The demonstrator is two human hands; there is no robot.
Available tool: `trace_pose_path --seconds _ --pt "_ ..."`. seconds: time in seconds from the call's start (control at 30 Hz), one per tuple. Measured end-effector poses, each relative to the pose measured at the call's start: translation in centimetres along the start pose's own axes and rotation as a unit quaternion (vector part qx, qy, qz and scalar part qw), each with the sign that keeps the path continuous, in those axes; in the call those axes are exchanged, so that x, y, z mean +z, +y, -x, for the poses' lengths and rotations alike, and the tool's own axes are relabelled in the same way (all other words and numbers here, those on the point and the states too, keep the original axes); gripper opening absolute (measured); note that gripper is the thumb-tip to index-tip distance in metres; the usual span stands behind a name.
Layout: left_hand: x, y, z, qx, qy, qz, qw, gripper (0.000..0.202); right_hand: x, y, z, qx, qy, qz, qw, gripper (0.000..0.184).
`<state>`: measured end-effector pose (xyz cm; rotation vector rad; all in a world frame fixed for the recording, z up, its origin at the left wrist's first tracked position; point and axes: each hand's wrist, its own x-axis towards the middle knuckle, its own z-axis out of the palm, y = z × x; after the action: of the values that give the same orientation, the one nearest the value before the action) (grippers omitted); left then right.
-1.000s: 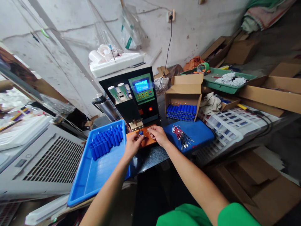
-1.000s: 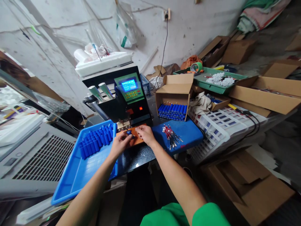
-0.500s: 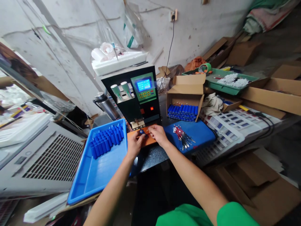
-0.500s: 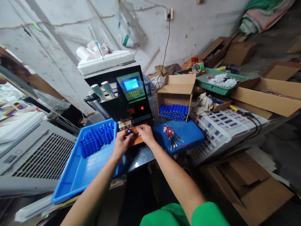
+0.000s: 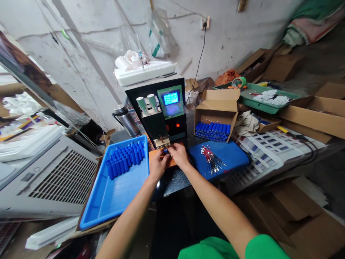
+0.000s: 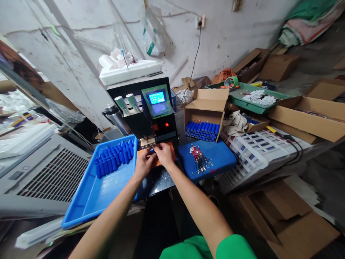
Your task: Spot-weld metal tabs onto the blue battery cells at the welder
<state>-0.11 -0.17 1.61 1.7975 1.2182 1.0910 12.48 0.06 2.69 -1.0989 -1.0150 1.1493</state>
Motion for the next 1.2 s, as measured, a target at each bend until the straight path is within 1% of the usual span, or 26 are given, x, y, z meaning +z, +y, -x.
trace_pose_path --seconds 0.1,0.17,0.37,0.57,0.7,0.93,1.07,1.2 --pt "0.0 -0.2 0.0 -0.005 -0.001 0.007 1.0 0.031 0.2 -0.1 0.2 -0.045 0.035 0.03 0.998 0.027" --pt "0.0 -0.3 0.0 -0.009 -0.002 0.013 1.0 0.032 0.3 -0.1 0.2 -0.054 0.035 0.036 0.997 0.027" --pt "0.1 -0.5 0.0 -0.005 -0.004 0.027 1.0 0.032 0.5 -0.1 0.2 -0.052 0.044 0.047 0.997 0.027" --pt "0.2 -0.6 0.0 -0.003 0.009 0.046 0.999 0.033 0.6 0.1 0.0 -0.07 0.058 0.062 0.994 0.027" --pt "0.2 -0.8 -0.1 -0.005 0.001 0.052 0.999 0.034 0.6 0.3 -0.2 -0.064 0.066 0.069 0.993 0.024" --pt "0.0 -1.1 -0.3 0.024 0.002 0.035 0.999 0.032 0.7 0.3 -0.1 -0.064 0.069 0.069 0.993 0.022" --pt "0.0 -1.2 -0.2 0.019 0.0 0.03 0.999 0.029 0.7 0.4 0.1 -0.065 0.068 0.059 0.994 0.021" --pt "0.1 -1.1 -0.1 0.001 -0.001 0.032 0.999 0.032 0.8 0.5 0.1 -0.065 0.068 0.058 0.994 0.023"
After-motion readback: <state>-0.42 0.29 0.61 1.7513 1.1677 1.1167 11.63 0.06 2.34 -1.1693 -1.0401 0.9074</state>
